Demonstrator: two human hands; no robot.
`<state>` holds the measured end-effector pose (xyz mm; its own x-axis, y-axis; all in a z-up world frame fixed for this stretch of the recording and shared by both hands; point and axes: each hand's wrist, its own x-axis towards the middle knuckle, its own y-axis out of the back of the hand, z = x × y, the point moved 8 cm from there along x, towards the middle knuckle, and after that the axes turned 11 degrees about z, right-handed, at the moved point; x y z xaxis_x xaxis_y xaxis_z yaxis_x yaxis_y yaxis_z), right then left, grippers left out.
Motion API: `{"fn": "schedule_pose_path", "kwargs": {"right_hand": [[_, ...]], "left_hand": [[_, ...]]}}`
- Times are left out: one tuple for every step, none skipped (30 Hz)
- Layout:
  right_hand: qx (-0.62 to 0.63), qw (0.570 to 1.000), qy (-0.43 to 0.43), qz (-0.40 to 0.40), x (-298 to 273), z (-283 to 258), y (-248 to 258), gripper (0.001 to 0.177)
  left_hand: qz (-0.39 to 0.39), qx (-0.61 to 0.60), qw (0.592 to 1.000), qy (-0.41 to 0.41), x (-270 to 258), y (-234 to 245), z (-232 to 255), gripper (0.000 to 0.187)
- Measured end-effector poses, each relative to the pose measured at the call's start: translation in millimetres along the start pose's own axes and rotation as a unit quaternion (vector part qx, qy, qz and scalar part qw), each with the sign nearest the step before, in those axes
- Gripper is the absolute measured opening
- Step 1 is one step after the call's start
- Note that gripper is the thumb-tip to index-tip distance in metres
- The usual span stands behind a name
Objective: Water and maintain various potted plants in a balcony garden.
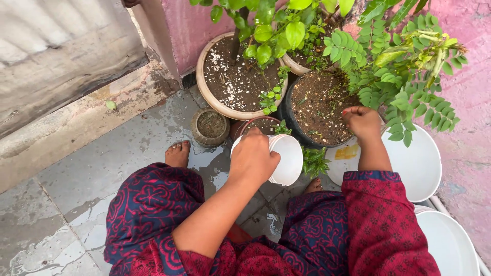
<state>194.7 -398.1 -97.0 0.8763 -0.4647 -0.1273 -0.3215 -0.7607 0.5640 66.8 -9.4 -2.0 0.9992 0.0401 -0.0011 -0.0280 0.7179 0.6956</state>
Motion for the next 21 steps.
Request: {"fn": "schedule_pose_path", "kwargs": {"right_hand": [[-0.035, 0.999, -0.005, 0.016, 1.0, 7.8, 0.4, 0.009], [-0.070, 0.997, -0.009, 0.033, 2.5, 15.5, 0.7, 0.011], [-0.069, 0.997, -0.009, 0.031, 6.3, 21.5, -0.7, 0.011], [-0.073, 0.997, 0.009, 0.035, 10.9, 24.8, -1.6, 0.014], [-0.078, 0.996, 0.026, 0.040, 15.7, 28.6, -0.7, 0.018], [-0.079, 0.996, 0.026, 0.040, 6.9, 16.0, -5.9, 0.018], [-0.099, 0.994, 0.034, 0.033, -1.5, 2.6, -11.2, 0.023], [-0.119, 0.992, 0.041, 0.026, -9.5, -10.6, -16.4, 0.028], [-0.120, 0.992, 0.040, 0.026, -4.0, -4.8, -17.4, 0.028], [-0.156, 0.987, 0.026, -0.001, 1.3, 4.6, -21.9, 0.035], [-0.190, 0.981, 0.011, -0.026, 6.1, 14.5, -26.5, 0.042], [-0.189, 0.982, 0.010, -0.026, 23.2, 34.2, -22.5, 0.042], [-0.306, 0.951, 0.036, -0.011, 40.0, 53.6, -15.2, 0.029], [-0.418, 0.906, 0.062, 0.004, 56.4, 72.8, -8.3, 0.021], [-0.419, 0.906, 0.060, 0.003, 56.7, 70.1, -7.3, 0.021], [-0.439, 0.892, 0.106, 0.029, 57.1, 59.5, -5.5, 0.019], [-0.457, 0.875, 0.150, 0.054, 55.9, 49.7, -4.5, 0.019], [-0.458, 0.875, 0.148, 0.053, 38.9, 30.9, -10.8, 0.019], [-0.348, 0.929, 0.117, 0.046, 23.1, 13.3, -16.1, 0.020], [-0.232, 0.968, 0.085, 0.038, 7.3, -4.3, -21.5, 0.021], [-0.232, 0.968, 0.084, 0.039, 6.0, -8.6, -26.2, 0.021]], "left_hand": [[0.003, 0.000, 1.000, -0.004, -1.4, 2.2, -1.0, 0.027], [0.006, 0.001, 1.000, -0.008, -2.3, 4.1, -1.9, 0.027], [0.007, 0.002, 1.000, -0.007, -3.6, 6.2, -3.1, 0.027], [-0.002, 0.001, 1.000, 0.002, -4.4, 6.5, -5.3, 0.027], [-0.011, -0.001, 1.000, 0.011, -5.2, 5.7, -6.8, 0.027], [-0.012, -0.001, 1.000, 0.011, -4.8, 6.5, -8.5, 0.027], [-0.013, 0.001, 1.000, 0.013, -4.4, 6.4, -9.8, 0.027], [-0.015, 0.004, 1.000, 0.014, -3.8, 6.1, -10.8, 0.027], [-0.016, 0.004, 1.000, 0.014, -3.1, 5.9, -11.5, 0.027], [-0.006, 0.005, 1.000, 0.012, -1.9, 7.4, -11.6, 0.027], [0.003, 0.007, 1.000, 0.008, 0.1, 9.3, -11.8, 0.027], [0.001, 0.008, 1.000, 0.007, 1.5, 9.7, -10.8, 0.027], [0.001, 0.013, 1.000, 0.011, 2.0, 9.8, -10.7, 0.027], [0.000, 0.018, 1.000, 0.015, 2.5, 9.7, -10.8, 0.027], [-0.002, 0.018, 1.000, 0.016, 3.4, 8.9, -10.0, 0.027], [-0.003, 0.019, 1.000, 0.014, 4.2, 8.0, -9.1, 0.027], [-0.005, 0.021, 1.000, 0.013, 4.4, 7.2, -8.3, 0.028], [-0.007, 0.021, 1.000, 0.014, 4.3, 4.7, -8.1, 0.028], [0.002, 0.016, 1.000, 0.006, 5.0, 4.1, -6.0, 0.027], [0.012, 0.011, 1.000, -0.002, 5.5, 3.5, -3.7, 0.027], [0.012, 0.011, 1.000, -0.003, 5.4, 1.8, -1.8, 0.027]]}}
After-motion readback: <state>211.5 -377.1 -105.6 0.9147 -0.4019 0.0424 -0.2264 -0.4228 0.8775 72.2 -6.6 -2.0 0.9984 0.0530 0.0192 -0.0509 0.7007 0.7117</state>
